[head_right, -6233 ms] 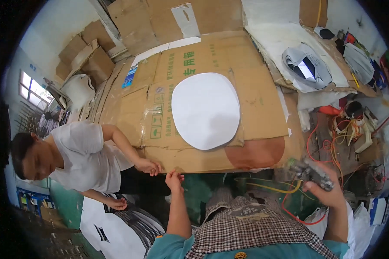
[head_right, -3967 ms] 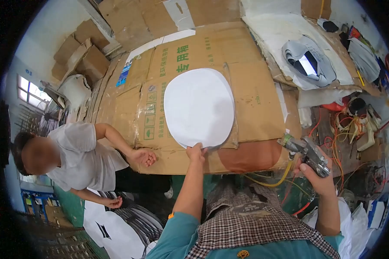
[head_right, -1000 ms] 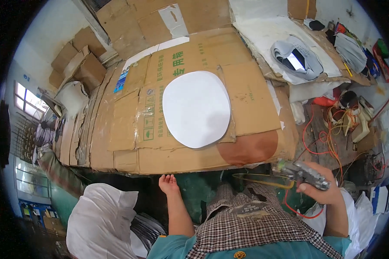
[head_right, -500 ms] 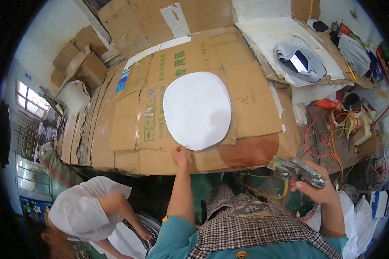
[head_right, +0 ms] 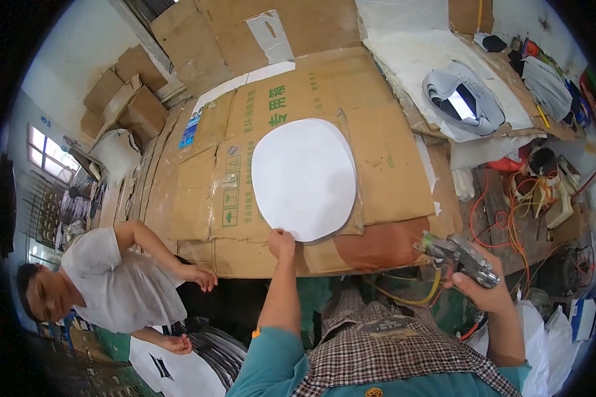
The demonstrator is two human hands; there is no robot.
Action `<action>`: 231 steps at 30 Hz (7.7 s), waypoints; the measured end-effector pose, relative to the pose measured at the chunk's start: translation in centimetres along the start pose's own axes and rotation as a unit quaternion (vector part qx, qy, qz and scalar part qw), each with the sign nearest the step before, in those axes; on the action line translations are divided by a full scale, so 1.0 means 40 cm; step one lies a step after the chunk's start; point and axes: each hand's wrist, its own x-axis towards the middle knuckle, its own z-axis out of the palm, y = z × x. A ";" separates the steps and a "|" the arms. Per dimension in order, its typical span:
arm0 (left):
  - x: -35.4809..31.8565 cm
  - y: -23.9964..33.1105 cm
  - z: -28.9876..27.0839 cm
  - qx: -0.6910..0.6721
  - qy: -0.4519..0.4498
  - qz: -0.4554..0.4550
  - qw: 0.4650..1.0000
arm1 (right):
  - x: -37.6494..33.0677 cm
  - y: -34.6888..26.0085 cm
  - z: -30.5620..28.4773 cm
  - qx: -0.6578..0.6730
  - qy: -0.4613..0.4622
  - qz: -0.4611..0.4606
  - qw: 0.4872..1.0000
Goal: Using a glue gun to apply adhesive to fabric pieces and handing them to a colleague in a workshop setting.
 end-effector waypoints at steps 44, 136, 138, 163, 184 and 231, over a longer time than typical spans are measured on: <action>-0.075 0.087 -0.644 -0.831 -0.072 0.057 0.548 | 0.003 0.018 -0.022 0.021 -0.033 0.009 0.999; 0.021 0.019 0.018 -0.272 0.038 -0.131 0.953 | 0.037 -0.009 -0.083 -0.031 -0.012 -0.022 0.999; 0.026 0.004 0.027 -0.447 -0.028 -0.233 0.864 | 0.044 -0.005 -0.081 -0.027 0.100 -0.029 0.994; -0.113 0.123 -0.679 -0.796 -0.010 0.061 0.602 | -0.024 0.006 -0.072 -0.008 -0.001 0.026 1.000; -0.225 -0.120 -0.815 -0.806 0.331 0.042 0.489 | -0.122 -0.036 -0.050 -0.096 -0.006 0.015 0.995; -0.002 0.032 0.000 0.077 0.021 -0.025 0.996 | 0.007 -0.004 -0.109 -0.064 -0.014 0.021 0.998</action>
